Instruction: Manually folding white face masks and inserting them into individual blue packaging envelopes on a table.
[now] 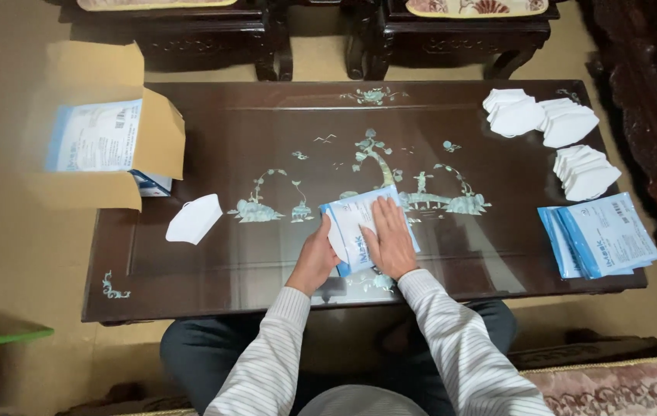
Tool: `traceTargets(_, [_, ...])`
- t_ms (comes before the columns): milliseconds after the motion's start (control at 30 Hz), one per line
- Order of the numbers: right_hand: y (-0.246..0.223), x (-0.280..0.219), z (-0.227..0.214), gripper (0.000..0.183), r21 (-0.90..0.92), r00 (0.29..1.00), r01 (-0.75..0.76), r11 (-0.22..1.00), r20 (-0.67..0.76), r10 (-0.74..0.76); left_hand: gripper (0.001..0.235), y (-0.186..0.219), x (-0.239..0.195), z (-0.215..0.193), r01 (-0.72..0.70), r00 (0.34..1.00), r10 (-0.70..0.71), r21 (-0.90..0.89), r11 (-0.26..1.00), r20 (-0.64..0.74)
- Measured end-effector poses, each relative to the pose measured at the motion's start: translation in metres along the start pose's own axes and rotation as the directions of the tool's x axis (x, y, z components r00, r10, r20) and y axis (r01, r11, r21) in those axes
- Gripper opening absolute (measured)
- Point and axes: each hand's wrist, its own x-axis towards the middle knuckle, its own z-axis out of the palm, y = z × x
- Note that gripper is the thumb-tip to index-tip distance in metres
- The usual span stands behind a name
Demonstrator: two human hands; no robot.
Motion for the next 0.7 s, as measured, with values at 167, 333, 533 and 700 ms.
traceTargets(167, [-0.001, -0.003, 0.0, 0.063, -0.017, 1.0, -0.008, 1.0, 0.012, 0.008, 0.071, -0.009, 0.016, 0.002, 0.034, 0.999, -0.034, -0.041, 0.999, 0.016])
traceTargets(333, [-0.002, -0.003, 0.0, 0.062, -0.041, 1.0, -0.003, 0.999, 0.025, 0.004, 0.048, -0.036, 0.051, -0.006, -0.013, 1.0, 0.013, -0.026, 1.0, -0.011])
traceTargets(533, [-0.005, -0.003, -0.004, 0.06, -0.062, 0.999, -0.005, 0.998, 0.043, 0.008, 0.038, -0.072, 0.092, -0.02, -0.121, 0.966, 0.161, 0.196, 0.973, -0.2])
traceTargets(700, [-0.009, -0.003, -0.008, 0.056, -0.068, 0.999, 0.023, 0.997, 0.036, -0.02, 0.034, -0.091, 0.111, -0.029, -0.136, 0.923, 0.229, 0.295, 0.946, -0.31])
